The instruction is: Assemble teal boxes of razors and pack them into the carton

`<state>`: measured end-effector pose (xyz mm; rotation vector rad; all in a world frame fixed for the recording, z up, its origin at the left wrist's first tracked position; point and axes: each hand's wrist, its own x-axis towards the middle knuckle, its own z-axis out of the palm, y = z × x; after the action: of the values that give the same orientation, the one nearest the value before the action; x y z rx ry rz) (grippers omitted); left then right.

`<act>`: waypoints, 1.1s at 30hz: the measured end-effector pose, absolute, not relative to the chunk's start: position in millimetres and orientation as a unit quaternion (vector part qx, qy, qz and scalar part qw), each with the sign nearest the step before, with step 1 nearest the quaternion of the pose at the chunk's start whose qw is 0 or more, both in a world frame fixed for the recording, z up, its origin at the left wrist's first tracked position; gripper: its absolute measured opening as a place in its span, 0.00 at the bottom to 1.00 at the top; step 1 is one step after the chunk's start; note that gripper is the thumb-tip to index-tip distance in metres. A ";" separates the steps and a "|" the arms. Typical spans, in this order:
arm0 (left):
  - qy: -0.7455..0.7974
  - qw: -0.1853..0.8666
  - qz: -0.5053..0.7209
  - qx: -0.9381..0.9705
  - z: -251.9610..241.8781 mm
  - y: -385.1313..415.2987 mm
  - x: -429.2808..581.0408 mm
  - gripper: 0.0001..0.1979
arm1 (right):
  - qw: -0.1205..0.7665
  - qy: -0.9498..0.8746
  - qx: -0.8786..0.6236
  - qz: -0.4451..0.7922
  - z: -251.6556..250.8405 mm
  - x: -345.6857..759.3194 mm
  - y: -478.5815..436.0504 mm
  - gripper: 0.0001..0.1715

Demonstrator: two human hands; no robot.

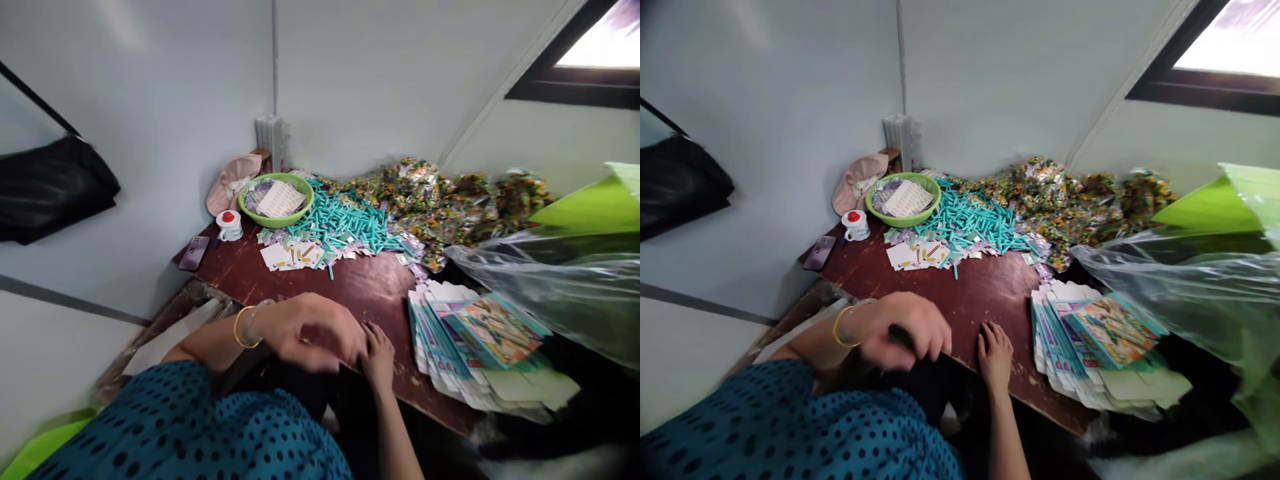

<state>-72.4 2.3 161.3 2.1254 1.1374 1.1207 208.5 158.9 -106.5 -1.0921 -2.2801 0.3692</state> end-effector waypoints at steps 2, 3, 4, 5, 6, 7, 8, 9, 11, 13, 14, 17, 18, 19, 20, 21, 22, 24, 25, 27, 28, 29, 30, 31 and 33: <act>0.536 0.255 0.404 0.696 109.0 16.4 -90.8 0.24 | 0.294 -0.856 -0.409 0.117 -116.5 210.5 161.0 0.28; 0.603 0.238 0.368 0.667 80.4 15.9 -103.0 0.24 | 0.297 -0.856 -0.409 0.110 -120.1 211.0 161.9 0.29; 0.661 0.227 0.323 0.638 53.0 10.8 -116.9 0.23 | 0.298 -0.855 -0.409 0.108 -122.5 211.3 162.6 0.29; 0.715 0.212 0.291 0.599 28.5 2.4 -131.9 0.20 | 0.298 -0.856 -0.409 0.108 -123.8 211.4 163.1 0.29; 0.760 0.183 0.267 0.563 8.3 -6.9 -147.1 0.17 | 0.297 -0.856 -0.409 0.109 -124.1 211.5 163.3 0.29; 0.793 0.151 0.247 0.536 -6.9 -15.1 -162.0 0.12 | 0.296 -0.856 -0.410 0.110 -123.7 211.5 163.4 0.29; 0.816 0.124 0.235 0.514 -17.0 -19.9 -176.0 0.09 | 0.294 -0.856 -0.410 0.111 -122.8 211.5 163.3 0.29; 0.831 0.100 0.227 0.498 -22.6 -19.8 -188.7 0.07 | 0.292 -0.856 -0.412 0.112 -121.8 211.5 163.1 0.29; 0.847 0.069 0.219 0.480 -24.4 -2.1 -210.0 0.10 | 0.292 -0.854 -0.416 0.114 -120.1 211.4 162.6 0.29; 0.855 0.048 0.209 0.473 -20.9 37.0 -225.9 0.12 | 0.295 -0.852 -0.418 0.109 -119.4 211.2 162.2 0.29; 0.857 0.040 0.202 0.473 -19.0 62.1 -232.1 0.13 | 0.297 -0.853 -0.417 0.106 -119.4 211.1 162.1 0.29; 0.860 0.022 0.176 0.479 -15.0 144.0 -244.5 0.19 | 0.298 -0.854 -0.413 0.103 -119.8 211.2 161.7 0.29; 0.860 0.019 0.166 0.481 -13.7 169.7 -246.8 0.21 | 0.299 -0.853 -0.414 0.104 -119.9 211.2 161.6 0.29; 0.860 0.017 0.155 0.485 -12.0 193.4 -248.3 0.23 | 0.298 -0.852 -0.416 0.107 -119.8 211.2 161.4 0.28; 0.860 0.018 0.143 0.490 -9.9 214.5 -249.2 0.24 | 0.296 -0.851 -0.419 0.109 -119.6 211.2 161.2 0.28; 0.859 0.019 0.131 0.494 -7.4 232.8 -249.5 0.24 | 0.294 -0.850 -0.422 0.112 -119.3 211.1 161.1 0.27; 0.859 0.022 0.118 0.498 -4.7 248.2 -249.3 0.24 | 0.293 -0.850 -0.424 0.114 -119.0 211.0 161.0 0.27; 0.861 0.027 0.091 0.499 0.7 270.2 -247.9 0.19 | 0.292 -0.850 -0.422 0.116 -118.5 210.6 161.2 0.25; 0.864 0.027 0.079 0.496 3.0 277.0 -246.7 0.15 | 0.293 -0.850 -0.421 0.116 -118.4 210.6 161.4 0.25; 0.868 0.025 0.060 0.492 6.7 283.0 -242.7 0.13 | 0.295 -0.851 -0.419 0.116 -119.0 210.7 162.0 0.24; 0.869 0.021 0.053 0.491 8.4 283.0 -239.7 0.13 | 0.295 -0.851 -0.419 0.117 -119.6 211.0 162.3 0.23; 0.868 0.014 0.050 0.493 10.3 281.9 -235.8 0.13 | 0.296 -0.850 -0.419 0.119 -120.4 211.4 162.7 0.23; 0.866 0.005 0.049 0.498 12.9 280.3 -231.1 0.12 | 0.298 -0.849 -0.420 0.120 -121.4 211.8 163.0 0.23; 0.861 -0.005 0.051 0.507 16.6 279.4 -225.8 0.11 | 0.300 -0.848 -0.420 0.122 -122.4 212.3 163.4 0.23; 0.842 -0.029 0.061 0.535 28.8 282.5 -215.5 0.11 | 0.300 -0.847 -0.420 0.126 -124.2 212.8 164.0 0.22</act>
<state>-215.5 282.5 28.8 1.7110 2.6957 0.1952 212.8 164.0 -124.2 -1.1141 -2.2483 0.3335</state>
